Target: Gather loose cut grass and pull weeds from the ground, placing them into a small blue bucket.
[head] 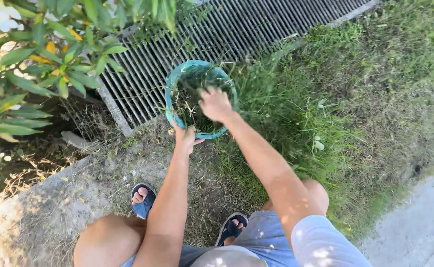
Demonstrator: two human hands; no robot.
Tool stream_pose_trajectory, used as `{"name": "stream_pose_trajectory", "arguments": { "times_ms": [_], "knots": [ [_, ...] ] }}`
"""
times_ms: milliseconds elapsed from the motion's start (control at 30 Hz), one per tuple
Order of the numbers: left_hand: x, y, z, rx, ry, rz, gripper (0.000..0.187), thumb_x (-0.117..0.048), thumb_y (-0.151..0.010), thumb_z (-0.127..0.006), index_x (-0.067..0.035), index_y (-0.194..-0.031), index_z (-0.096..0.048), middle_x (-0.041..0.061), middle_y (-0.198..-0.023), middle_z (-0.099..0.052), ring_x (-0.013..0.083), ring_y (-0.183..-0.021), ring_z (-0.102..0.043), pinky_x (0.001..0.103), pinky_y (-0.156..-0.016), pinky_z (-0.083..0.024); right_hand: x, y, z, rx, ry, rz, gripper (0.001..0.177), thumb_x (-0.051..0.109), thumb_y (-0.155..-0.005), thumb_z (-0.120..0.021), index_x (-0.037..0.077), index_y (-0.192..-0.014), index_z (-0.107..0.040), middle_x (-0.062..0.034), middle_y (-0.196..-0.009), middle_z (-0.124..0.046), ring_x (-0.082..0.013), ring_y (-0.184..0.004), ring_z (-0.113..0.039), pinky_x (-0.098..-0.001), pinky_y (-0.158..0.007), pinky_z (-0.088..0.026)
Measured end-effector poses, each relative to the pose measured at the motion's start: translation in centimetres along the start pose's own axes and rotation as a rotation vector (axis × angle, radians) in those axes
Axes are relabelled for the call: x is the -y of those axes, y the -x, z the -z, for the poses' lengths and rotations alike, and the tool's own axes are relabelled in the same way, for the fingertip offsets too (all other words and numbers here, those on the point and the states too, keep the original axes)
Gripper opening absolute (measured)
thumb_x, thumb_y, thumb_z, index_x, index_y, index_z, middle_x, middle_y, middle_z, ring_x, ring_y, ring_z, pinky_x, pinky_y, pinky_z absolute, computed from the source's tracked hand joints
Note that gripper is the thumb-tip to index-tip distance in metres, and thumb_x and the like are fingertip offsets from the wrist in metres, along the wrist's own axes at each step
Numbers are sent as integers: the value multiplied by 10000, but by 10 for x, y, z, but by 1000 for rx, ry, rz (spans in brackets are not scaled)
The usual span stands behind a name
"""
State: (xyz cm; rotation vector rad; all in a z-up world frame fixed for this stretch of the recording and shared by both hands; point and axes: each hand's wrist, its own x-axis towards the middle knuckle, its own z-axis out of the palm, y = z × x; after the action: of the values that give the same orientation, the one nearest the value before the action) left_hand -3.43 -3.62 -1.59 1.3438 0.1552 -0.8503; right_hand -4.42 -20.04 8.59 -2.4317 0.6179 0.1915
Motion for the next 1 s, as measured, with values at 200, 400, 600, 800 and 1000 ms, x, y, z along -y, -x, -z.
{"name": "stream_pose_trajectory", "arguments": {
  "times_ms": [200,400,600,800,1000],
  "knots": [
    [-25,27,-1,7,15,78,901,75,-914,-473,-419,-1526,-35,141,-1266,-566,332,-930,-700,560,-696,-664,-6,-26,-95,108,654,314,867,195,-702,-741,156,-1508,-422,-170,-1609,-364,-461,-1407,-395,-621,-1047,-356],
    [-21,19,7,32,166,107,781,60,-909,-475,-357,-1491,-163,173,-1243,-599,342,-895,-717,512,-650,-677,23,-1,-56,101,668,292,524,203,-1019,-632,237,-1517,-472,-206,-1548,-475,-419,-1158,-660,-541,-911,-562],
    [-33,21,0,-6,194,122,731,3,-970,-510,-333,-1492,-125,215,-1231,-615,315,-841,-731,458,-644,-663,80,44,50,105,618,243,977,436,-835,-752,134,-1605,-232,-262,-1466,-469,-340,-781,-754,-401,-621,-638],
    [-32,17,-11,34,216,103,744,21,-914,-484,-345,-1462,-138,166,-1136,-596,329,-748,-728,471,-599,-658,11,30,89,-315,603,392,850,581,-813,-796,157,-1460,-445,-183,-1358,-560,-354,-1216,-579,-477,-959,-533],
    [-17,9,-16,143,320,108,515,27,-912,-525,-181,-1299,-257,213,-1116,-643,361,-814,-760,492,-648,-685,-78,25,144,-353,-1322,-36,790,675,-1061,-460,49,-1541,-413,-237,-1592,-453,-321,-1460,-487,-466,-1227,-392]
  ]
}}
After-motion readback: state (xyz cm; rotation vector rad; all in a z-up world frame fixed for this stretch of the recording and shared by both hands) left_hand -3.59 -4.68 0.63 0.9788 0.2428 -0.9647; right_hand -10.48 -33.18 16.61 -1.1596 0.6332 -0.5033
